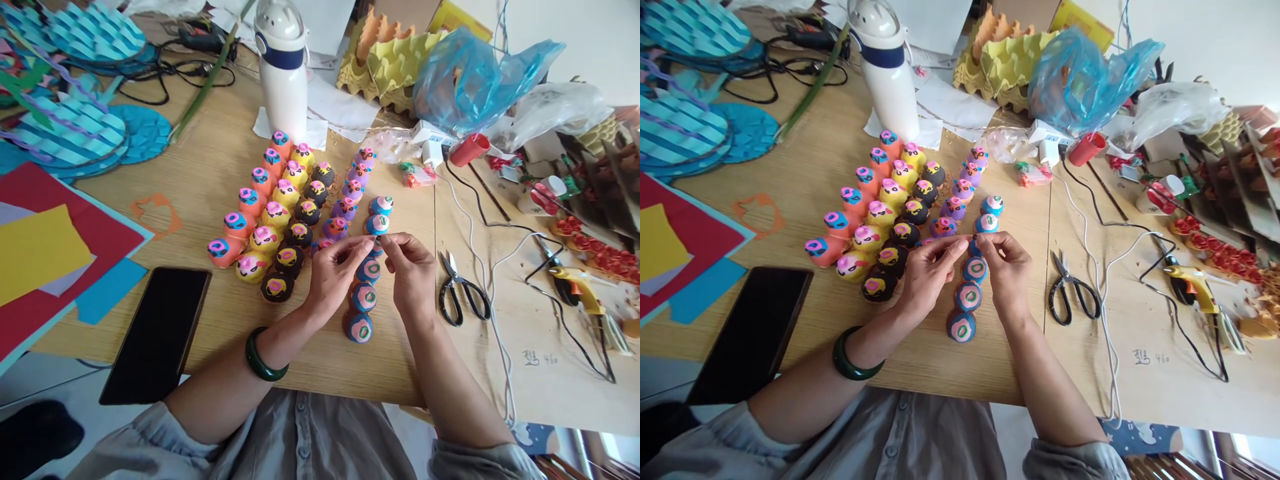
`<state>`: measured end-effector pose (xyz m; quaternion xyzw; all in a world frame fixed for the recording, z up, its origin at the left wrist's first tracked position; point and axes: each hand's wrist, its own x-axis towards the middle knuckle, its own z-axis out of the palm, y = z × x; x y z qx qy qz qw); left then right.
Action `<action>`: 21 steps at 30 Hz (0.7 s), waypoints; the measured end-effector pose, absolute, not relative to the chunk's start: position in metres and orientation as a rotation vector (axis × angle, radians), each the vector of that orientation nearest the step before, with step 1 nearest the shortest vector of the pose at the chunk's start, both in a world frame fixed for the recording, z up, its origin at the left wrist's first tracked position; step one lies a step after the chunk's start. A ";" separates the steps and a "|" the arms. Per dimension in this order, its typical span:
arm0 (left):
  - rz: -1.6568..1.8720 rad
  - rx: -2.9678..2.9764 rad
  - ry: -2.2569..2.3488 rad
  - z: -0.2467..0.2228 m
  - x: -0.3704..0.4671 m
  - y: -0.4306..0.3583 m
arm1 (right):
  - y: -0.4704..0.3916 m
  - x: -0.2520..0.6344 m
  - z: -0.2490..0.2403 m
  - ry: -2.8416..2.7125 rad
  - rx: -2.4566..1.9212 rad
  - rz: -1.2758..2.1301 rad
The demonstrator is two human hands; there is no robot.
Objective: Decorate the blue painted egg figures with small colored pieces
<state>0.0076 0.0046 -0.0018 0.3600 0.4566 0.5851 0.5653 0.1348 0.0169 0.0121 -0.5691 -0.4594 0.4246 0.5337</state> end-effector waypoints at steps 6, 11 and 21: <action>1.360 0.909 1.129 -0.002 0.007 0.005 | 0.003 0.133 0.011 -1.196 -1.417 0.974; 1.374 1.008 1.180 -0.004 0.005 0.005 | 0.000 0.134 0.008 -1.204 -1.435 0.986; 1.361 0.902 1.126 -0.004 0.006 0.005 | -0.008 0.134 0.008 -1.384 -1.421 0.741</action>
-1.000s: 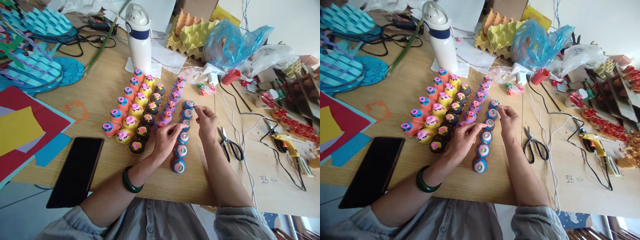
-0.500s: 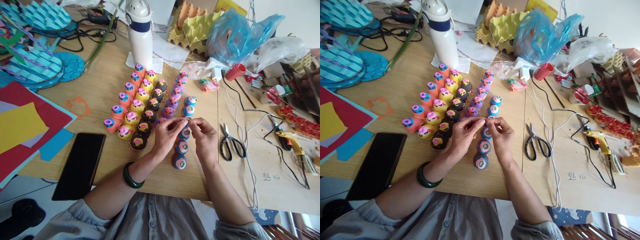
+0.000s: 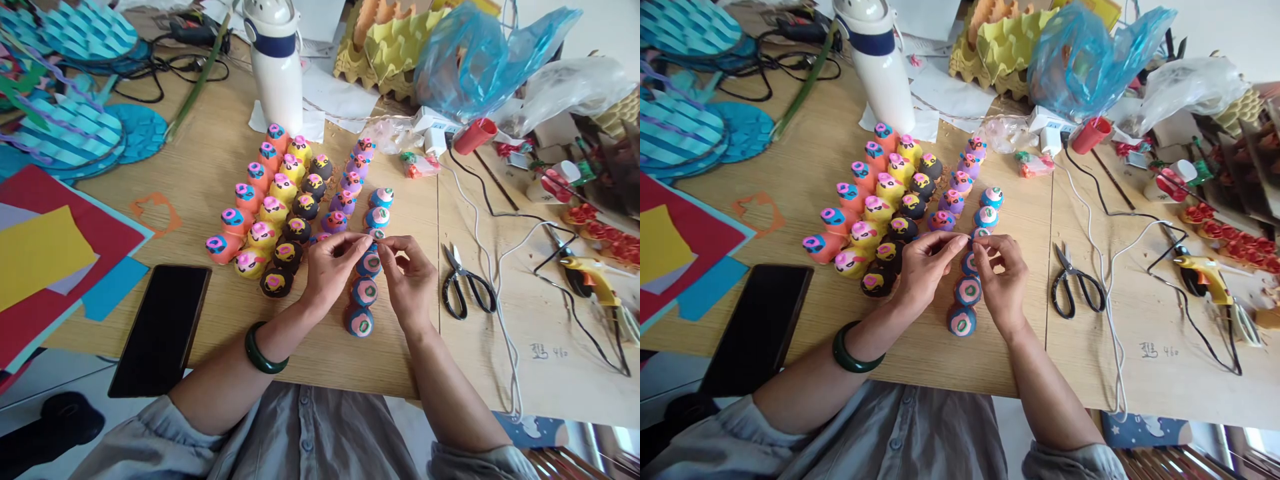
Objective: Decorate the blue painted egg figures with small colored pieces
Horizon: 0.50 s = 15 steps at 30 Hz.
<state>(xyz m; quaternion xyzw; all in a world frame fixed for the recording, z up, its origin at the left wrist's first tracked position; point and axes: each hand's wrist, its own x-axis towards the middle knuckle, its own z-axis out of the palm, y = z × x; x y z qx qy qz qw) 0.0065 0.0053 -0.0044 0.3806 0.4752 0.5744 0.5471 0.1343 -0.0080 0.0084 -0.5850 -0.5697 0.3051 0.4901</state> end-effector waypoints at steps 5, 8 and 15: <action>1.325 0.933 1.154 -0.007 0.005 0.006 | 0.000 0.144 0.003 -1.351 -1.482 0.716; 1.299 0.953 1.169 -0.007 0.002 0.007 | 0.010 0.156 -0.007 -1.335 -1.504 0.617; 1.198 1.365 1.278 0.012 -0.003 0.048 | 0.018 0.163 -0.030 -1.287 -1.531 0.519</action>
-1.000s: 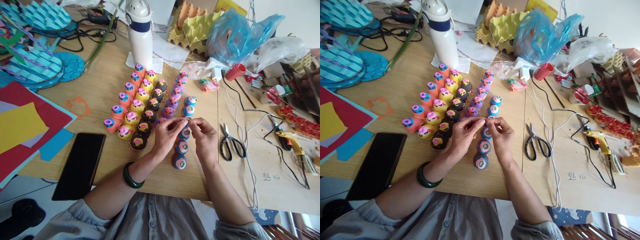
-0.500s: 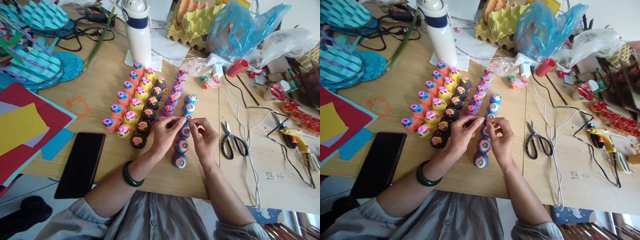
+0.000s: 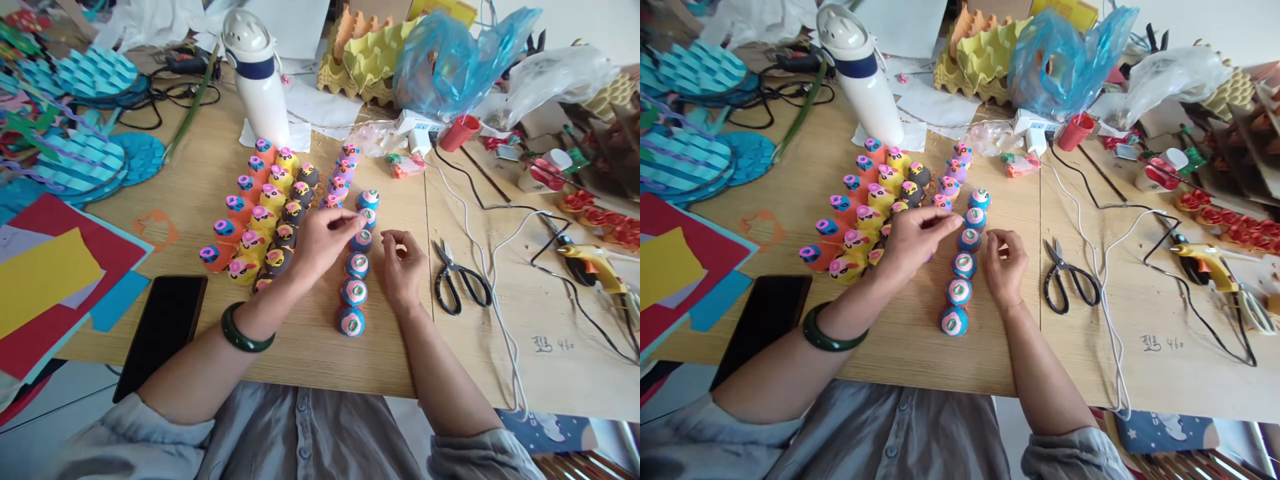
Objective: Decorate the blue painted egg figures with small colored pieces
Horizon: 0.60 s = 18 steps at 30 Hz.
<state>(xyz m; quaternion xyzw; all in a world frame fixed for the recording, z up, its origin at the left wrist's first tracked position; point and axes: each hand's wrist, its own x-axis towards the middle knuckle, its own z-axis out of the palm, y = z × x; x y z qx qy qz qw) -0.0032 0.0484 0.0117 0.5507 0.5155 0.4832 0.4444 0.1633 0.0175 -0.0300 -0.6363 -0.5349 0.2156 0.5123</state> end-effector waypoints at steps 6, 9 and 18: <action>1.191 1.597 1.368 0.002 0.005 0.116 | 0.016 0.162 -0.035 -1.455 -1.432 0.363; 1.108 1.661 1.394 -0.001 0.009 0.130 | 0.019 0.164 -0.038 -1.473 -1.427 0.332; 0.906 1.831 1.451 0.013 0.013 0.138 | 0.020 0.162 -0.042 -1.502 -1.428 0.369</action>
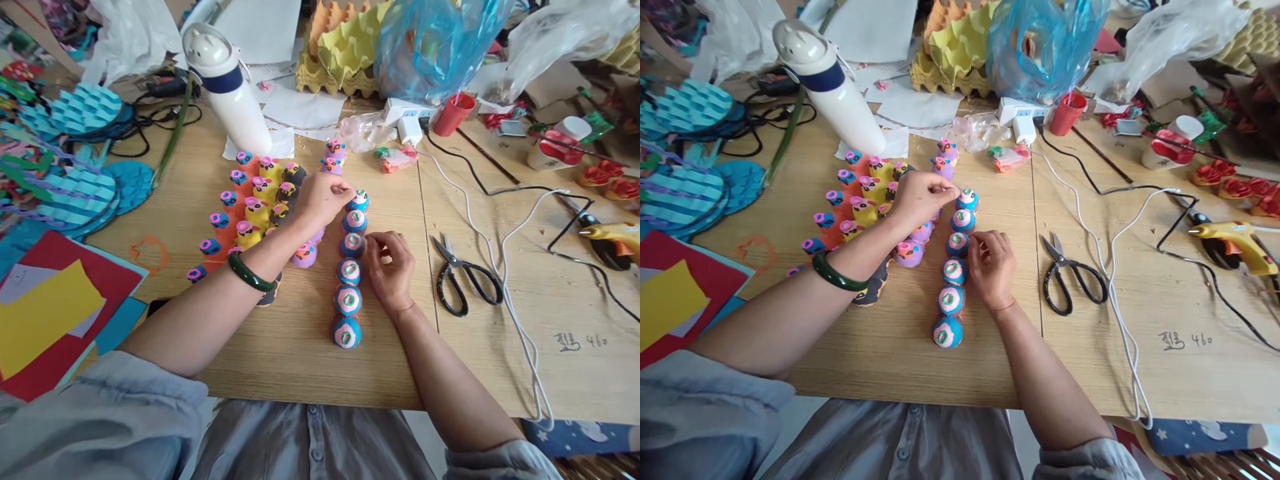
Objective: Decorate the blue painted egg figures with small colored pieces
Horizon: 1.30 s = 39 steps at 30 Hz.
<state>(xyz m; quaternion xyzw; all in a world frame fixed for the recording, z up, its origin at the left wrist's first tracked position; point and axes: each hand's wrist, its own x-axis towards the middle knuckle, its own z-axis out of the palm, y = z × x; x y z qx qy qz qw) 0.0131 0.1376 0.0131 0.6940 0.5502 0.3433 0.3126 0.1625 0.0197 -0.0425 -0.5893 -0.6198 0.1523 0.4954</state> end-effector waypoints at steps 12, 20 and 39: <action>0.853 1.883 1.480 0.012 0.021 0.144 | 0.021 0.163 -0.042 -1.504 -1.434 0.391; 0.826 1.927 1.542 0.013 0.026 0.141 | 0.021 0.163 -0.043 -1.505 -1.425 0.395; 0.801 2.061 1.645 0.001 0.027 0.142 | 0.021 0.163 -0.045 -1.526 -1.400 0.401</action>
